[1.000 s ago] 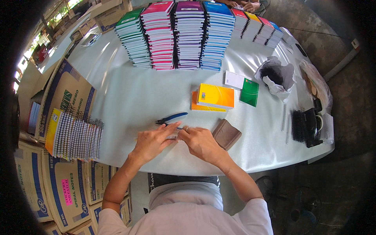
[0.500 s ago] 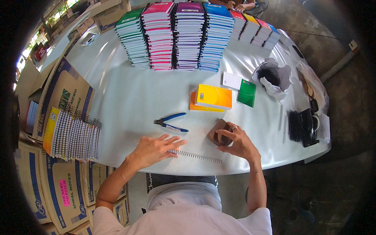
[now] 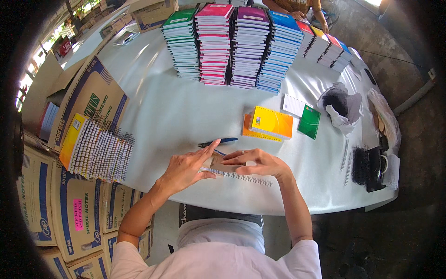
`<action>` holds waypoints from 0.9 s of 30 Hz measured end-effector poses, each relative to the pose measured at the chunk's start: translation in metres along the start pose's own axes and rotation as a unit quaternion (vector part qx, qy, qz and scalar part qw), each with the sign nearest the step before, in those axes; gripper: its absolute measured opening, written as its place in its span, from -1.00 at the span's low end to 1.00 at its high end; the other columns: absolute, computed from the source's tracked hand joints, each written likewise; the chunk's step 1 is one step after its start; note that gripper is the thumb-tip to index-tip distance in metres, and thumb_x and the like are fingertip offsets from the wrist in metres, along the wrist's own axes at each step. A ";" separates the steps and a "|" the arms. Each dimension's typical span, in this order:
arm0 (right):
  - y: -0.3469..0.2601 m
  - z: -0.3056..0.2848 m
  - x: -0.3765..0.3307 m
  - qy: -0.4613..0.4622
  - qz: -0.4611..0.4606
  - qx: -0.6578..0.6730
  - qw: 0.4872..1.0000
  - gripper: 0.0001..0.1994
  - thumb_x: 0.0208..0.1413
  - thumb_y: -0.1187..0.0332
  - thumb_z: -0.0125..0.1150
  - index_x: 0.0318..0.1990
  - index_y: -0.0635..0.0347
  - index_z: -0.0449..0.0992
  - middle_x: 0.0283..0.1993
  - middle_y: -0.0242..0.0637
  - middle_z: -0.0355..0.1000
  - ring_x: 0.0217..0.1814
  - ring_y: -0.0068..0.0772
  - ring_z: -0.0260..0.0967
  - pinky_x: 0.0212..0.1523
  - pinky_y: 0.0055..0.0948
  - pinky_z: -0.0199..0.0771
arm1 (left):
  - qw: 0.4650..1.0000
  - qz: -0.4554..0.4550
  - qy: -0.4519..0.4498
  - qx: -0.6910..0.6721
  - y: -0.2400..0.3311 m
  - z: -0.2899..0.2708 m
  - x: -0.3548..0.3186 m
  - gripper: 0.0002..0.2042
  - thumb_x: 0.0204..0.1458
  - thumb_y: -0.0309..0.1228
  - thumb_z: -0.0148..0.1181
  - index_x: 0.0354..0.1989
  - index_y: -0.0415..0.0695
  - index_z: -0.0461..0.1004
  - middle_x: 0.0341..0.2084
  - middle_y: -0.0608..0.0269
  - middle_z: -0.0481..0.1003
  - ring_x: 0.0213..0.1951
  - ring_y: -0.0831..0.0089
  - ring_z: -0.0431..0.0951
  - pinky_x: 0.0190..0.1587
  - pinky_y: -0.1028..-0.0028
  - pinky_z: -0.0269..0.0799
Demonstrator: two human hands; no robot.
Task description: The person assembles spiral-bound notebooks by aligning yellow and orange covers with a paper block, inserting a metal coil through the punched holes, trimming the excess wire with pliers, and stacking the completed notebooks in a box.
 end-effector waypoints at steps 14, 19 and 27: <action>0.001 -0.007 0.012 0.015 -0.067 0.084 0.994 -0.50 0.07 0.06 0.26 -0.02 0.36 0.58 0.14 -0.05 0.46 0.15 -0.11 0.40 0.17 -0.29 0.33 | 0.998 -0.052 0.004 0.037 -0.024 0.000 -0.001 -0.07 -0.21 0.11 0.32 0.41 0.19 0.06 -0.13 0.19 0.58 -0.17 0.19 0.62 -0.29 0.24 0.58; 0.001 -0.011 0.017 0.023 -0.037 0.040 0.998 -0.45 0.04 0.01 0.28 -0.01 0.36 0.57 0.15 -0.05 0.45 0.13 -0.12 0.40 0.16 -0.32 0.33 | 0.995 -0.086 -0.038 0.030 -0.032 0.000 0.011 -0.11 -0.19 0.15 0.28 0.39 0.23 0.10 -0.15 0.19 0.58 -0.25 0.16 0.64 -0.32 0.22 0.56; -0.001 -0.018 0.025 0.030 -0.041 0.009 0.999 -0.43 0.06 -0.04 0.26 -0.03 0.37 0.58 0.14 -0.08 0.46 0.13 -0.16 0.42 0.13 -0.35 0.36 | 0.992 -0.102 -0.079 0.007 -0.041 0.009 0.020 -0.11 -0.16 0.18 0.26 0.40 0.21 0.08 -0.30 0.10 0.60 -0.30 0.10 0.64 -0.27 0.16 0.54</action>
Point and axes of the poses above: each hand's wrist, its own x-axis towards the middle knuckle, its own z-axis out of the palm, y = z × x, the point moved 8 cm from there along x, towards the middle knuckle
